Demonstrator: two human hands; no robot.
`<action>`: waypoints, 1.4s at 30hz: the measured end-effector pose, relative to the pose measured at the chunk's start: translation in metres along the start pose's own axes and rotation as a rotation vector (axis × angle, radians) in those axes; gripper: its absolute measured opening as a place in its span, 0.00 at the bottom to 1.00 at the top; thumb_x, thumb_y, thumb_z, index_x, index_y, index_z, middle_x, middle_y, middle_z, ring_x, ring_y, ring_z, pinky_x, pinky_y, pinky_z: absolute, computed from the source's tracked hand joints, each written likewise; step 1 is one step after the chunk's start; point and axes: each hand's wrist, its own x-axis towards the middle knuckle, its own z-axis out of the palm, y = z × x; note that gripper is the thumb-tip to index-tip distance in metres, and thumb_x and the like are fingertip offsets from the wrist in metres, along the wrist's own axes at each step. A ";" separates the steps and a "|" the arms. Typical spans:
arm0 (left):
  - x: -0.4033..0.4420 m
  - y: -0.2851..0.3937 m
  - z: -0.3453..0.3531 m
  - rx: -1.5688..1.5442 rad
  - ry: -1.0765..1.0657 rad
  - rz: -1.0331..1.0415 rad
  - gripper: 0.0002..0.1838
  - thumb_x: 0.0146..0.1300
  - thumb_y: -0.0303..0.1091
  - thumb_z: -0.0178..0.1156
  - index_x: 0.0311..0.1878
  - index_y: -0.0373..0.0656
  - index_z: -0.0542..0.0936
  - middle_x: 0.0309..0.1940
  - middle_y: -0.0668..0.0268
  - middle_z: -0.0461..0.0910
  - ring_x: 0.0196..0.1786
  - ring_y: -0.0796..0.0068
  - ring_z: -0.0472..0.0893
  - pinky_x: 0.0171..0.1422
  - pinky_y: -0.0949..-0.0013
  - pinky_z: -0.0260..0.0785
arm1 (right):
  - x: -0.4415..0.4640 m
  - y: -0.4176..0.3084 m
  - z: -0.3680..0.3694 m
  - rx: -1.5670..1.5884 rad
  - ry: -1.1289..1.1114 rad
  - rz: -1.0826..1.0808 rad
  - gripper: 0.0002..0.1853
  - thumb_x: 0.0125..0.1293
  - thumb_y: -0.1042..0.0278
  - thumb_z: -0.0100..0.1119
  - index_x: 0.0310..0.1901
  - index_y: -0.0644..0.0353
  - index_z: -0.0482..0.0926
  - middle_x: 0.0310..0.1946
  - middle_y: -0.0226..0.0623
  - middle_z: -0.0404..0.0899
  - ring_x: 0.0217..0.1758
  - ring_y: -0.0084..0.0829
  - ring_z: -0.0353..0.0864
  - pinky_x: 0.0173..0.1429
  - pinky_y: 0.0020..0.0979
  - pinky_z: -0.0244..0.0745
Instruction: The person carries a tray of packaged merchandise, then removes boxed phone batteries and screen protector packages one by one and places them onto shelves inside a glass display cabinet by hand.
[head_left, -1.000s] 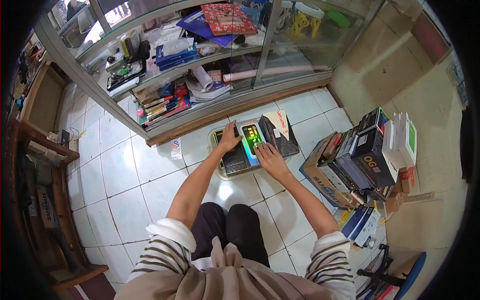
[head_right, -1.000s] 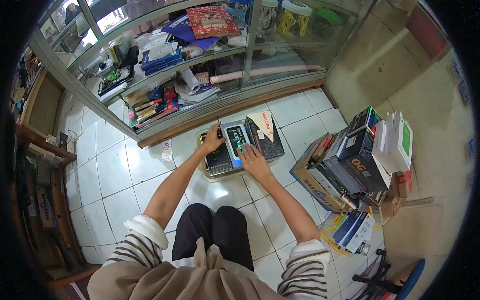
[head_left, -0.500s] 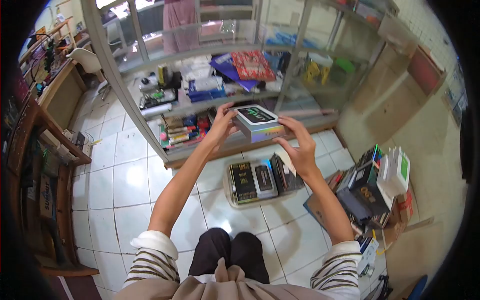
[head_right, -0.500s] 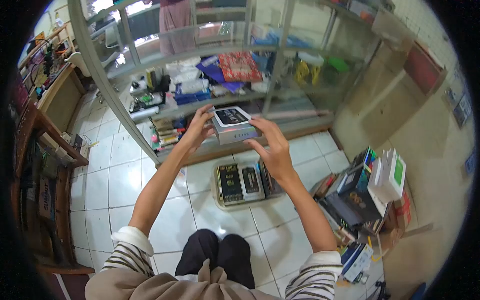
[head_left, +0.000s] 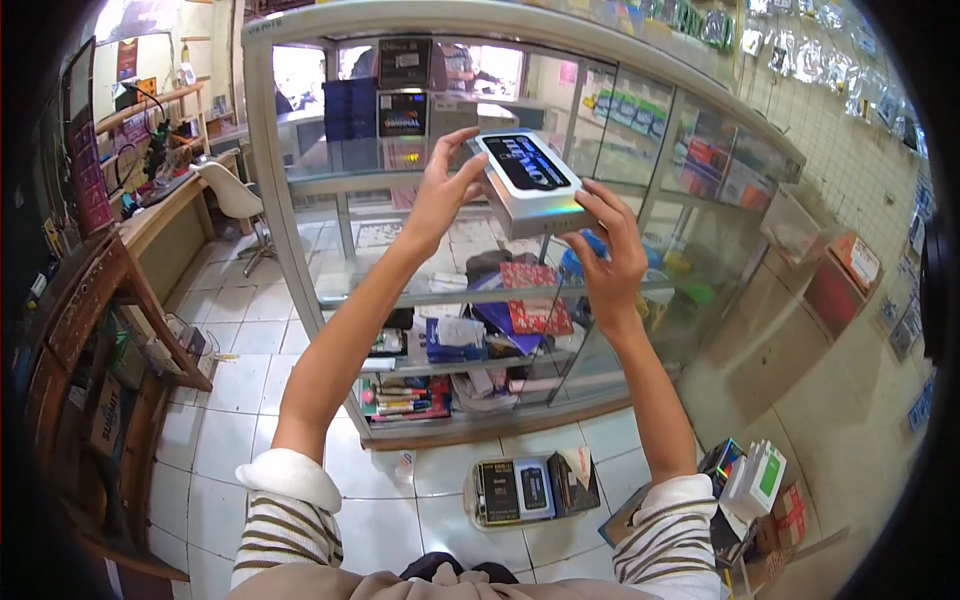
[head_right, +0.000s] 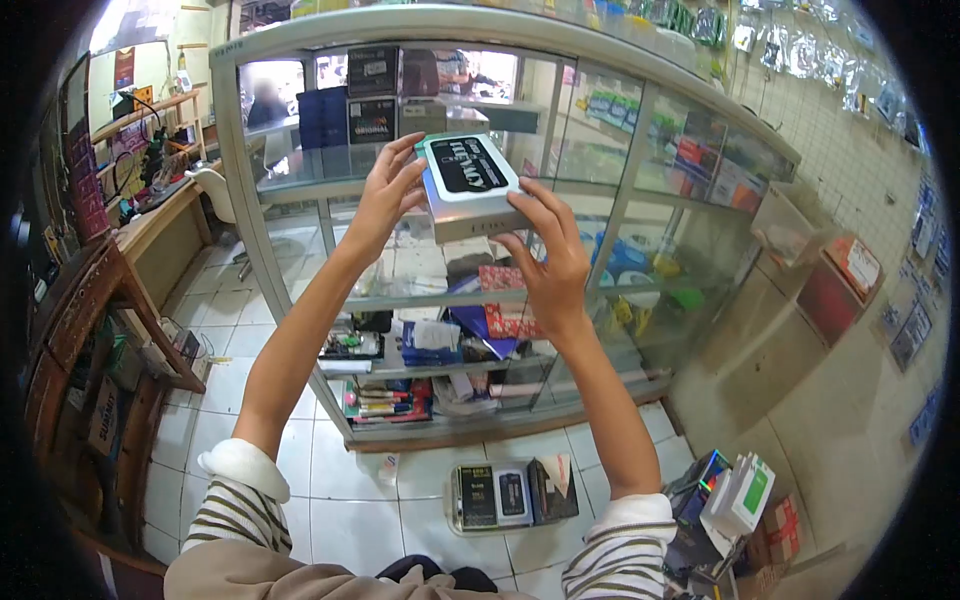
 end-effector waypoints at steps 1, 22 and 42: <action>0.018 -0.002 -0.008 -0.022 -0.009 -0.028 0.26 0.63 0.37 0.56 0.62 0.39 0.62 0.57 0.60 0.65 0.48 0.78 0.74 0.48 0.72 0.72 | 0.012 0.006 0.011 0.052 0.006 0.046 0.25 0.46 0.79 0.67 0.49 0.58 0.75 0.52 0.40 0.74 0.52 0.39 0.76 0.50 0.33 0.75; 0.161 -0.060 -0.093 0.584 0.189 0.214 0.21 0.49 0.25 0.62 0.50 0.41 0.76 0.44 0.60 0.80 0.46 0.68 0.79 0.51 0.69 0.70 | 0.116 0.162 0.194 0.033 -0.043 0.105 0.20 0.45 0.73 0.68 0.42 0.60 0.74 0.38 0.43 0.75 0.40 0.40 0.75 0.44 0.37 0.72; 0.167 -0.099 -0.118 1.850 0.026 0.570 0.44 0.44 0.35 0.64 0.67 0.53 0.57 0.66 0.57 0.54 0.65 0.52 0.56 0.65 0.47 0.51 | 0.104 0.231 0.253 -0.167 -0.326 0.216 0.18 0.52 0.77 0.50 0.47 0.64 0.64 0.45 0.53 0.74 0.50 0.54 0.73 0.52 0.50 0.68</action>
